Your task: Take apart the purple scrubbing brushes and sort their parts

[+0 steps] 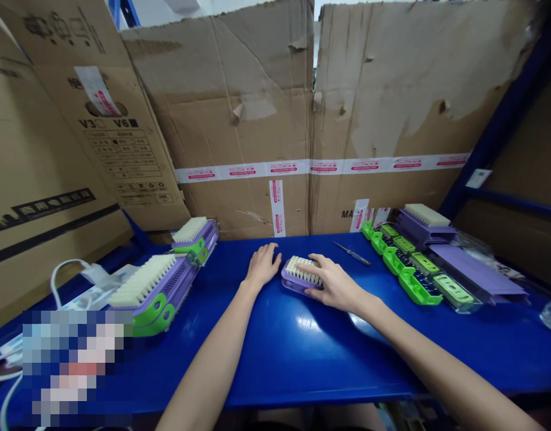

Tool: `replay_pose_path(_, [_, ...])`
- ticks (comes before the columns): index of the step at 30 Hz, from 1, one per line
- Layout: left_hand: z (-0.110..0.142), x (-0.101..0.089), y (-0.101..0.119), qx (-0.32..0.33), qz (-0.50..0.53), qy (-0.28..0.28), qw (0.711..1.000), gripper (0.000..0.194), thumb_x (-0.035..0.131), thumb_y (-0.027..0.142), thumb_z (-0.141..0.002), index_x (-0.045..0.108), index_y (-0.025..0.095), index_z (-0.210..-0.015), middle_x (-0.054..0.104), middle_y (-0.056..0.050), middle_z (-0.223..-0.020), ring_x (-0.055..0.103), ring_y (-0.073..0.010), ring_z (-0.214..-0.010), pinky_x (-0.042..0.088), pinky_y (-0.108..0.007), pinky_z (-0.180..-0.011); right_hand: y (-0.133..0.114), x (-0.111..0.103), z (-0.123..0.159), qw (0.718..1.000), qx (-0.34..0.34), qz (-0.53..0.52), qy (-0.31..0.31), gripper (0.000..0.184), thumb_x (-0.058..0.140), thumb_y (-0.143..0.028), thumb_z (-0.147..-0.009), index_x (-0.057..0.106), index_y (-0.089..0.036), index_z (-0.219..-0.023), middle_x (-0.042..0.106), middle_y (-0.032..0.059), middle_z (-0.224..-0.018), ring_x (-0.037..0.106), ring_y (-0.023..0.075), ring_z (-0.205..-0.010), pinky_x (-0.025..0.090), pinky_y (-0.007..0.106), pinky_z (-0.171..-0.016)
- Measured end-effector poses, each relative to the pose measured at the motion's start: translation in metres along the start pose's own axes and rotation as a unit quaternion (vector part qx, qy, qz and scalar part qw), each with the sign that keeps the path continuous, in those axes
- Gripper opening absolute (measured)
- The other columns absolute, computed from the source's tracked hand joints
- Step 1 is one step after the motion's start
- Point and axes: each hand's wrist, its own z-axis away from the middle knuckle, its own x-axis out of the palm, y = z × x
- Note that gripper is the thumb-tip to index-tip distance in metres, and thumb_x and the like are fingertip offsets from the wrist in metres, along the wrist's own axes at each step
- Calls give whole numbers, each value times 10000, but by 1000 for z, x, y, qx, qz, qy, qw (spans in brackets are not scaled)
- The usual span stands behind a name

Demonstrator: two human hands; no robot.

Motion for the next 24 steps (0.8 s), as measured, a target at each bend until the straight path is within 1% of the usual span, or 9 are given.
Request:
replay_pose_path(3, [-1,1,-1,-7,-2,-3,1000,235,441,292,-891,510,209,-1100,639,-62,-964,590,-218,-942,452,-348,-800,-7,-2,8,999,5,32,-8,601,581,-297,-818,414,-314,-1395,385,159,-1406,461,330,-1200,413,479,-934])
replay_pose_path(6, [-1,1,-2,-8,-4,-9,1000,247,446,297,-890,500,209,-1115,637,-58,-956,595,-214,-942,452,-337,-798,-15,-10,25,998,-15,35,-41,629,600,-296,-798,412,-312,-1398,389,150,-1416,453,328,-1211,401,473,-963])
replay_pose_path(9, [-1,1,-3,-9,-3,-11,1000,278,453,307,-885,483,209,-1144,635,-64,-962,600,-220,-945,457,-343,-795,-17,-25,51,995,-31,11,-90,677,621,-287,-771,392,-328,-1408,405,116,-1422,438,317,-1242,374,470,-1009])
replay_pose_path(12, [-1,0,-3,-10,-3,-12,1000,314,455,308,-883,461,210,-1181,636,-67,-958,606,-224,-944,460,-349,-799,-6,-48,78,993,-23,-31,-113,720,622,-315,-759,353,-335,-1426,479,78,-1372,494,277,-1196,426,414,-978])
replay_pose_path(14, [-1,0,-3,-10,-1,-15,1000,332,447,310,-887,451,201,-1200,636,-74,-958,606,-231,-950,460,-356,-804,12,-67,94,996,-3,-41,-73,705,611,-386,-771,357,-332,-1427,514,72,-1347,528,271,-1158,453,401,-947])
replay_pose_path(16, [-1,-1,-2,-12,-1,-20,1000,343,443,315,-889,447,195,-1210,634,-79,-966,604,-237,-957,460,-361,-809,38,-89,107,999,36,-32,-4,652,574,-468,-798,392,-335,-1409,536,69,-1331,562,259,-1115,470,376,-914])
replay_pose_path(18, [-2,-1,-2,-18,-4,-26,999,350,446,318,-889,444,194,-1216,631,-80,-979,601,-237,-964,457,-357,-816,69,-111,117,992,96,-15,78,654,588,-561,-757,483,-317,-1354,584,81,-1276,602,252,-1044,484,342,-854])
replay_pose_path(21, [-2,-3,0,-27,-9,-38,999,359,448,319,-891,437,186,-1225,629,-81,-997,596,-230,-981,453,-343,-825,114,-140,125,951,253,74,160,761,611,-652,-640,532,-303,-1311,633,87,-1189,635,298,-934,502,396,-758])
replay_pose_path(24, [-2,-3,0,-26,-11,-44,999,361,442,320,-896,436,178,-1228,627,-86,-1013,591,-228,-1000,449,-338,-833,150,-153,127,904,363,177,142,752,574,-637,-674,500,-290,-1336,647,123,-1131,632,326,-880,482,394,-664])
